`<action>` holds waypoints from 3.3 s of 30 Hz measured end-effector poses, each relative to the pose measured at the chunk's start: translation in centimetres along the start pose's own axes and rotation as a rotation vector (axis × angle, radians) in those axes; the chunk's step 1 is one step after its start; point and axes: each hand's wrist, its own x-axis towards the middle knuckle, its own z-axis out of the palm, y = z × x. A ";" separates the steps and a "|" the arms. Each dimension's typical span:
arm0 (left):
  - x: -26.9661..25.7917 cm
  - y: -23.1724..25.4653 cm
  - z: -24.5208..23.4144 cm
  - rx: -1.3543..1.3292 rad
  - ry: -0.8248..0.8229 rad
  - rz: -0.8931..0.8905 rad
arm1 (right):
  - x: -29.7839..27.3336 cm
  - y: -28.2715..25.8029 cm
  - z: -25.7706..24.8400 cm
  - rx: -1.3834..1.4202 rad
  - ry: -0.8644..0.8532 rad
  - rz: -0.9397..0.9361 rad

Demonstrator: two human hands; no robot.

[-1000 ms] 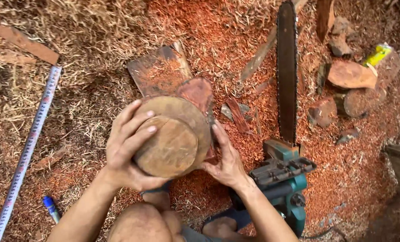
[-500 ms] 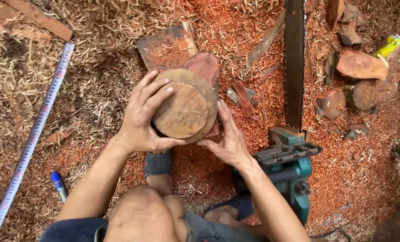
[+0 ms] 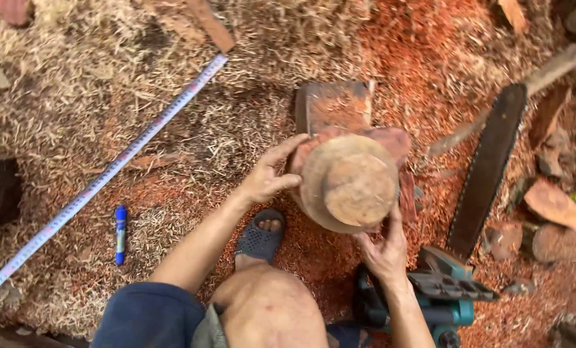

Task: The recorder is using a power planer to smooth a wooden block and then marking dimensions on a round wood piece.

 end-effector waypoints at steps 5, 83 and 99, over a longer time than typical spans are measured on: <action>0.4 -1.0 -0.1 -0.070 -0.053 -0.079 | -0.8 1.3 0.5 -0.071 0.031 0.003; 8.3 1.5 -3.1 -0.122 -0.518 -0.278 | 0.6 -1.8 1.7 -0.034 0.137 -0.068; 8.7 -0.7 -1.6 -0.157 -0.383 -0.241 | 2.3 -3.0 -1.7 0.060 -0.011 0.025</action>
